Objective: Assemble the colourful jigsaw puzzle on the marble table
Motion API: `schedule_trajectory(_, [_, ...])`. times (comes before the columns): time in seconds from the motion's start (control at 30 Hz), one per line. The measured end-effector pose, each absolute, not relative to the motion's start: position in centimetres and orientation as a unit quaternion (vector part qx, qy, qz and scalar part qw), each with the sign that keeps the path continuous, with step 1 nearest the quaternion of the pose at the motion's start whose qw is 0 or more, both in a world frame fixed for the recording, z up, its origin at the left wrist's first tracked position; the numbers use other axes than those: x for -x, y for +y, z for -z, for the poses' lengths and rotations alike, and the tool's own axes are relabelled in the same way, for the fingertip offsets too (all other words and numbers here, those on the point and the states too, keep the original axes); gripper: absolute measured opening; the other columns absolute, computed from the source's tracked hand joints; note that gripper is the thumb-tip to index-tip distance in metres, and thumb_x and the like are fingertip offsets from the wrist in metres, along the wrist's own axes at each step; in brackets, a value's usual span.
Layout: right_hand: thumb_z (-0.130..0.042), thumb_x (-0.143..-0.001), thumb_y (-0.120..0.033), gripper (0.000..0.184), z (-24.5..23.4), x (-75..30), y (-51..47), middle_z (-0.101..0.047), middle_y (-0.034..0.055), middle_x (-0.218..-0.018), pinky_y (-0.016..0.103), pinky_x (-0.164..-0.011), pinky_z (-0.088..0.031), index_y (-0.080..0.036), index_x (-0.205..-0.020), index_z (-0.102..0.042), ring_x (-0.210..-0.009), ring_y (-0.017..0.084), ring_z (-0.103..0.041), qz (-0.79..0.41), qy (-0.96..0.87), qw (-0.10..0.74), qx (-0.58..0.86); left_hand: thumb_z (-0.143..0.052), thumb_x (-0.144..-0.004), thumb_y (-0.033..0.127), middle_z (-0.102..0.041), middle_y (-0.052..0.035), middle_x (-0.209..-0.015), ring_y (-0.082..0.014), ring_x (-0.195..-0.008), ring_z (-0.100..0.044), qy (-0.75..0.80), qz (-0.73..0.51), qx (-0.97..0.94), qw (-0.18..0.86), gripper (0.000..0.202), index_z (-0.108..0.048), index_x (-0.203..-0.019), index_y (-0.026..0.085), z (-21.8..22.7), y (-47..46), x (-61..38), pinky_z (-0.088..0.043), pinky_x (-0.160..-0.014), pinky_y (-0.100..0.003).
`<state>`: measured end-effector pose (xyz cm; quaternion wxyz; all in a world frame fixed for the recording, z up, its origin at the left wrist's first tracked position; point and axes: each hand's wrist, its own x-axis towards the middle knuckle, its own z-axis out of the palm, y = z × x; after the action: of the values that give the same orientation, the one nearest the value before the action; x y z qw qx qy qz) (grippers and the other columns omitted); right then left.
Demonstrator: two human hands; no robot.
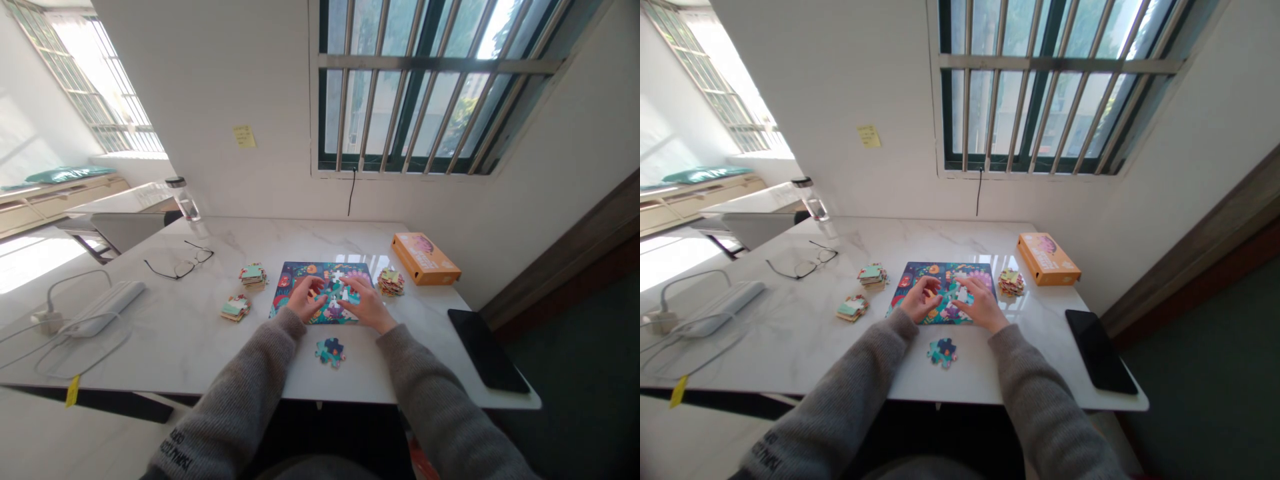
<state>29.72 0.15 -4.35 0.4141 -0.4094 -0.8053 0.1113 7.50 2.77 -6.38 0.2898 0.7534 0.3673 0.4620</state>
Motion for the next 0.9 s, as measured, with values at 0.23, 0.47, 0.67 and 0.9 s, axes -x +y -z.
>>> schedule_trajectory(0.23, [-0.069,-0.088,-0.03,0.054,4.9,-28.9,-0.2,-0.06,0.0085,-0.118,0.043,-0.094,-0.052,-0.031,-0.139,-0.053,-0.105,0.026,-0.059,-0.106,-0.81,0.419,0.397,-0.074,-0.078,0.041,-0.056,0.0026,-0.074,-0.0105,-0.061,-0.055,0.358,-0.462,-0.667,0.462,0.039,-0.055,-0.102,0.017,6.7,3.1,-8.1,-0.043,-0.056,-0.023])
schedule_trajectory(0.47, [-0.065,-0.09,-0.03,0.052,5.0,-28.9,0.0,-0.06,0.0091,-0.123,0.045,-0.098,-0.05,-0.031,-0.141,-0.052,-0.116,0.028,-0.057,-0.1,-0.816,0.411,0.393,-0.076,-0.075,0.044,-0.055,0.0042,-0.071,-0.0105,-0.059,-0.055,0.345,-0.471,-0.636,0.504,0.051,-0.054,-0.113,0.018,6.7,3.1,-8.1,-0.044,-0.056,-0.024])
schedule_trajectory(0.67, [-0.065,-0.091,-0.035,0.043,4.6,-29.6,0.3,-0.065,0.0097,-0.121,0.046,-0.102,-0.047,-0.027,-0.133,-0.058,-0.116,0.027,-0.058,-0.069,-0.814,0.415,0.399,-0.069,-0.081,0.039,-0.058,0.0009,-0.078,-0.0116,-0.061,-0.055,0.358,-0.453,-0.673,0.462,0.054,-0.054,-0.127,0.016,6.8,3.3,-7.7,-0.048,-0.057,-0.025])
schedule_trajectory(0.9, [-0.067,-0.089,-0.028,0.033,6.3,-32.0,2.5,-0.067,0.0093,-0.12,0.049,-0.103,-0.045,-0.025,-0.121,-0.066,-0.116,0.028,-0.058,-0.039,-0.804,0.388,0.45,-0.058,-0.083,0.02,-0.065,-0.0112,-0.117,-0.0269,-0.115,-0.057,0.42,-0.385,-0.812,0.128,0.033,-0.068,-0.115,0.019,8.0,4.1,-6.4,-0.046,-0.104,-0.048])
